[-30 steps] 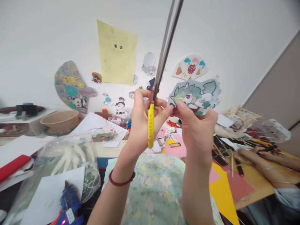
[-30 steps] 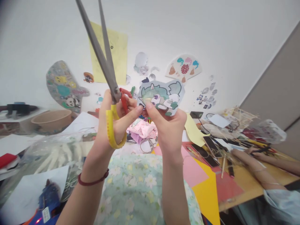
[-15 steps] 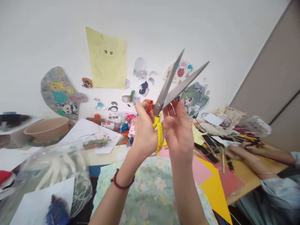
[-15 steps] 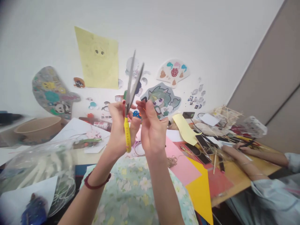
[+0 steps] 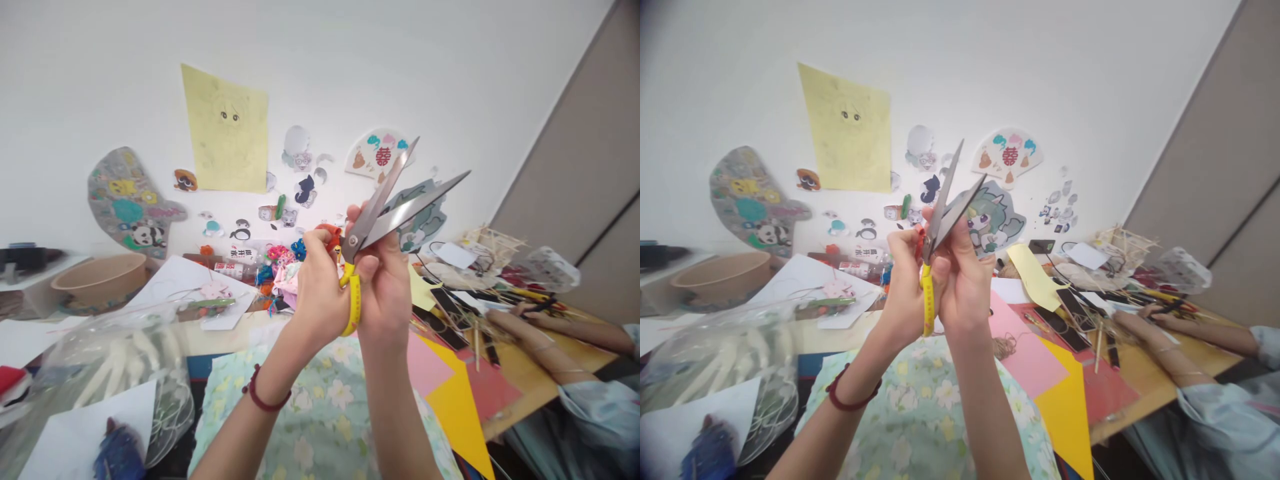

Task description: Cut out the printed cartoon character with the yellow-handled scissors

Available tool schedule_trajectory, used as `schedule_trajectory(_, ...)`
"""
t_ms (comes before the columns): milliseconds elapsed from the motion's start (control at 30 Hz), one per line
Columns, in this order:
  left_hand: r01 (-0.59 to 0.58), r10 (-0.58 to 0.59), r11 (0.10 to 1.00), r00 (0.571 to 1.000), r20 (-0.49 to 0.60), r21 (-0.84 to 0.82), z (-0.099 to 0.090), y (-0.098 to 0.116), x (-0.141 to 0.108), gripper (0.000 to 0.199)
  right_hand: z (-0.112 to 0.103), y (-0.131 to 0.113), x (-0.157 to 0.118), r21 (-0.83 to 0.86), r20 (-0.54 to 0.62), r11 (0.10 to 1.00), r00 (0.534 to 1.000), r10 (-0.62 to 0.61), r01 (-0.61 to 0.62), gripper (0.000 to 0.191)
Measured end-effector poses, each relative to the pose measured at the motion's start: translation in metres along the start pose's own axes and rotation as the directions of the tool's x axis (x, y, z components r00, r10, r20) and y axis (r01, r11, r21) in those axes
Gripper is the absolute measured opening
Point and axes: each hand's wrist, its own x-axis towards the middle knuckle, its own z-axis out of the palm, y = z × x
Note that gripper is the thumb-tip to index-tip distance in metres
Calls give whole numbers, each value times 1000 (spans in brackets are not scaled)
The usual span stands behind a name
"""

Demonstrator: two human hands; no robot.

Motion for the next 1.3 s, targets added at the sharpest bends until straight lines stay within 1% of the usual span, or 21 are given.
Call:
schedule_trajectory(367, 23, -23, 999, 1000, -2, -35, -1, -1, -1, 48, 5, -1, -4, 47, -21, 999, 1000, 11, -10, 20)
schedule_trajectory(600, 19, -20, 999, 1000, -13, -48, 0, -3, 0, 48, 5, 2, -4, 4, -15, 1000, 1000, -22, 22, 24)
schedule_trajectory(767, 17, -17, 999, 1000, -17, -47, -1, -1, 0, 49, 6, 2, -4, 13, -38, 1000, 999, -6, 6, 24)
schedule_trajectory(900, 28, -29, 999, 1000, -12, -43, -1, -1, 0, 48, 6, 2, -5, -2, -30, 1000, 999, -24, 23, 24)
schedule_trajectory(1033, 28, -28, 999, 999, -16, -40, -1, -2, 0, 49, 6, 2, -5, -4, -16, 1000, 1000, -1, 1, 23)
schedule_trajectory(1133, 14, -14, 999, 1000, -14, -32, -1, -2, -1, 48, 6, 2, -6, -27, -26, 1000, 1000, -9, 8, 24)
schedule_trajectory(1300, 13, -13, 1000, 1000, -9, -22, -2, -1, -1, 48, 6, 2, -5, -4, -32, 1000, 999, -27, 27, 20)
